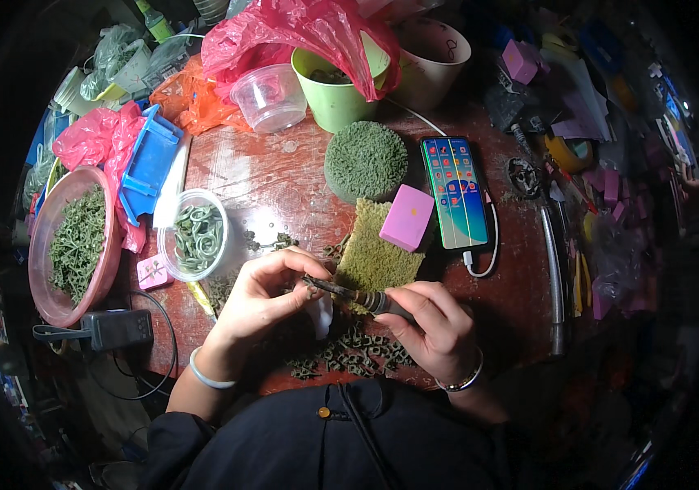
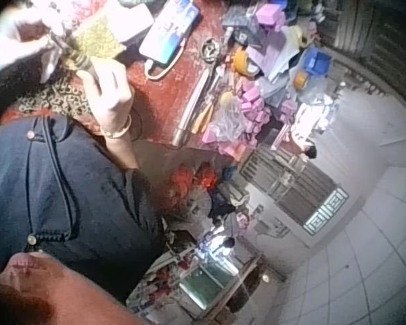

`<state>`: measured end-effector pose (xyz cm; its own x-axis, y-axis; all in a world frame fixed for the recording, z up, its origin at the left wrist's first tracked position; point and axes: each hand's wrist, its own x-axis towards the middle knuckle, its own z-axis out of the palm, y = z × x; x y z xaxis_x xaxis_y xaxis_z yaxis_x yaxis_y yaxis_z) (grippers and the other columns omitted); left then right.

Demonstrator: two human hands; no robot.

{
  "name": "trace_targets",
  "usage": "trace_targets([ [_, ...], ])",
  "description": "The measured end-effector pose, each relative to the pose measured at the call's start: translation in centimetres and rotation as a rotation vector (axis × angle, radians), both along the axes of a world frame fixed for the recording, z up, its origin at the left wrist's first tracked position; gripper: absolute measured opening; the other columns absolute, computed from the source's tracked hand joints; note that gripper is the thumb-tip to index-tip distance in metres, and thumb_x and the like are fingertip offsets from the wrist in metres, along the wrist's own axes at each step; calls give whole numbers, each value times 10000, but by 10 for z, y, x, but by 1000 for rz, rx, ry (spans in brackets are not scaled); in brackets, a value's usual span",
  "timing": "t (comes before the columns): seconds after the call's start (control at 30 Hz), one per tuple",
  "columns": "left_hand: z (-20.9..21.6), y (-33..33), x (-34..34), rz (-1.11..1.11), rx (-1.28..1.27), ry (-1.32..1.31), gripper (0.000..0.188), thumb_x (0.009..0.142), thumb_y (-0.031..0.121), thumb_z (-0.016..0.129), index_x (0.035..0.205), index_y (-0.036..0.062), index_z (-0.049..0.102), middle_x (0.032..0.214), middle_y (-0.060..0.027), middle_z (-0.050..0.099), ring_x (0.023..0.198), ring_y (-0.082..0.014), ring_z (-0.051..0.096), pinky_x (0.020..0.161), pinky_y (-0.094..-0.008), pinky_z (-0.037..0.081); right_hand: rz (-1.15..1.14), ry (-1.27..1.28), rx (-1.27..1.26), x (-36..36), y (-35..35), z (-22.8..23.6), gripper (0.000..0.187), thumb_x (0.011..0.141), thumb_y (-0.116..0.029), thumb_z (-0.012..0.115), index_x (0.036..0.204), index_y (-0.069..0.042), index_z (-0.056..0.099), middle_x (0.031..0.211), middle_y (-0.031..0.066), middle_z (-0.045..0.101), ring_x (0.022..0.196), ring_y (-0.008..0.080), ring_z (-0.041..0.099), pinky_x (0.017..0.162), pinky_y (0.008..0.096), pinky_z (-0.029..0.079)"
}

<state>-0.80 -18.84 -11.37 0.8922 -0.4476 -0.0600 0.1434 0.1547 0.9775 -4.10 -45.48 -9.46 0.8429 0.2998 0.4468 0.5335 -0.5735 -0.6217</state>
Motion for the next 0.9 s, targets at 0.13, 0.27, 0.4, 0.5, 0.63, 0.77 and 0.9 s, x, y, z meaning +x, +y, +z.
trace_targets([
  [0.13, 2, -1, 0, 16, -9, 24, 195, 924, -3, 685, 1118, -25, 677, 1103, -54, 637, 920, -92, 580, 819, -253, 461, -16, 18, -2, 0, 1, 2, 304, 817, -156, 846, 1051, -5, 721, 924, 111, 671, 751, 256, 698, 633, 338, 569],
  [0.27, -1, -1, 1, 58, -47, -16, 237, 878, 2, 667, 1110, 27, 710, 1128, -20, 673, 800, -46, 500, 750, -218, 431, -17, 26, 4, -1, 1, 2, 304, 820, -155, 844, 1055, -5, 721, 926, 112, 671, 751, 256, 700, 634, 338, 570],
  [0.4, 1, -2, 1, 69, -37, -18, 236, 874, -7, 661, 1104, 25, 709, 1127, -21, 658, 803, -46, 503, 751, -218, 432, -18, 40, 6, -1, 1, 2, 302, 825, -152, 841, 1058, -3, 721, 930, 114, 671, 753, 257, 699, 635, 338, 569],
  [0.5, 3, 0, 1, 42, -8, 5, 213, 902, 2, 676, 1114, -22, 680, 1105, -47, 607, 910, -81, 550, 803, -243, 436, -21, 32, 32, -2, -1, -1, 300, 830, -146, 837, 1066, -2, 719, 932, 117, 673, 750, 255, 697, 633, 336, 563],
  [0.63, 1, 0, -1, 62, 26, -1, 229, 899, -13, 664, 1128, -20, 674, 1127, -50, 609, 925, -82, 564, 812, -240, 449, -48, 26, 75, -1, -5, 2, 302, 836, -133, 833, 1079, 0, 713, 923, 125, 675, 735, 251, 689, 622, 336, 551],
  [0.77, 7, -1, 0, 72, -34, 86, 238, 907, -23, 654, 1144, -18, 659, 1163, -72, 634, 964, -93, 599, 823, -249, 473, -117, -27, -20, 0, -18, 10, 294, 835, -126, 833, 1068, 2, 708, 904, 126, 676, 716, 254, 687, 607, 340, 549],
  [0.9, -3, 0, -2, 65, -98, 103, 218, 933, -25, 650, 1151, -14, 649, 1131, -89, 673, 971, -119, 645, 826, -264, 508, -165, -7, -222, -1, -24, 9, 287, 831, -116, 836, 1057, 0, 701, 897, 127, 684, 703, 262, 698, 593, 348, 554],
])
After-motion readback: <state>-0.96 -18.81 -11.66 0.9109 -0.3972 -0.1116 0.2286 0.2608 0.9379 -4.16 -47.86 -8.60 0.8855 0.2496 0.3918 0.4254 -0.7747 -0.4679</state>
